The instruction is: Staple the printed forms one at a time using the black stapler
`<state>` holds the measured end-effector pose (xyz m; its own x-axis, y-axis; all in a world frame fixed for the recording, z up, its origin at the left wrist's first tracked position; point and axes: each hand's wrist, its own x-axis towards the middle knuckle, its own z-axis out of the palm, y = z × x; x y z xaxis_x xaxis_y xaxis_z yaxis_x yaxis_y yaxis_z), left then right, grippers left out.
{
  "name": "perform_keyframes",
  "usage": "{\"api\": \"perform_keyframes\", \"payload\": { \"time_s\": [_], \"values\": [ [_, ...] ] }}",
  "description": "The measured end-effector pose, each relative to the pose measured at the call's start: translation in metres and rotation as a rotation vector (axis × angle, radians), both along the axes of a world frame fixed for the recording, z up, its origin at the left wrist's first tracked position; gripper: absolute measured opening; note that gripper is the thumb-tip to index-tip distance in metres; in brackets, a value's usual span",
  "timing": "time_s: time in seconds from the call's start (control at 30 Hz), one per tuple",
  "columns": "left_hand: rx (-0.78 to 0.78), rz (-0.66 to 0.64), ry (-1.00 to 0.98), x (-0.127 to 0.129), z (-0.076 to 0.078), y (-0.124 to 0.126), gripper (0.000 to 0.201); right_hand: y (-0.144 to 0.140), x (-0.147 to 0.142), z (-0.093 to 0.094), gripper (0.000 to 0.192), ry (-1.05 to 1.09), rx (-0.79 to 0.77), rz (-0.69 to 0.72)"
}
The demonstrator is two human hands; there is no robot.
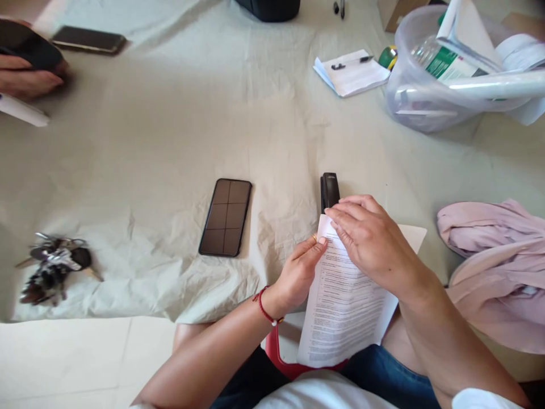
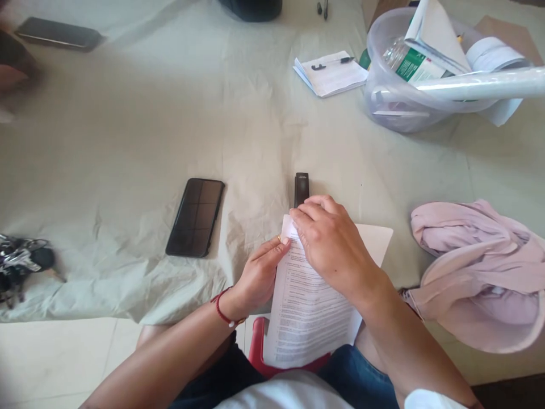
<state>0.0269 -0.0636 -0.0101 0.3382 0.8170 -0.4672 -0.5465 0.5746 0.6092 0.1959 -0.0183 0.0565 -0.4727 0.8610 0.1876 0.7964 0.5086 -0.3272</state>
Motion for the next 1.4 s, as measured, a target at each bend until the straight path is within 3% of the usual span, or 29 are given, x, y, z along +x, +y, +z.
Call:
{"api": "perform_keyframes", "payload": {
  "time_s": [0.2, 0.37, 0.5, 0.67, 0.87, 1.07, 1.23, 1.4],
  "values": [
    [0.004, -0.064, -0.049, 0.002, 0.004, -0.002, 0.038, 0.006, 0.011, -0.003, 0.026, 0.127, -0.074, -0.112],
    [-0.016, -0.104, 0.034, 0.004, -0.005, -0.009, 0.037, 0.012, 0.025, -0.008, 0.029, 0.177, -0.273, -0.082],
    [0.0, -0.058, 0.081, 0.004, -0.009, -0.009, 0.038, 0.015, 0.022, -0.014, 0.033, 0.128, -0.321, -0.07],
    [-0.029, -0.03, 0.144, 0.004, -0.003, -0.006, 0.039, 0.019, 0.024, -0.016, 0.028, 0.122, -0.374, -0.081],
    [-0.015, -0.002, 0.2, 0.004, 0.001, -0.01, 0.043, 0.029, 0.057, -0.008, 0.03, 0.172, -0.488, -0.064],
    [-0.087, 0.071, 0.246, 0.002, 0.009, -0.015, 0.047, 0.03, 0.069, -0.009, 0.038, 0.167, -0.665, -0.069],
    [-0.172, 0.134, 0.27, -0.001, 0.018, -0.01, 0.041, 0.032, 0.072, -0.01, 0.03, 0.121, -0.756, -0.112],
    [-0.266, 0.044, 0.27, -0.008, 0.026, 0.004, 0.027, 0.034, 0.069, -0.021, 0.029, 0.085, -0.737, -0.134]
  ]
}}
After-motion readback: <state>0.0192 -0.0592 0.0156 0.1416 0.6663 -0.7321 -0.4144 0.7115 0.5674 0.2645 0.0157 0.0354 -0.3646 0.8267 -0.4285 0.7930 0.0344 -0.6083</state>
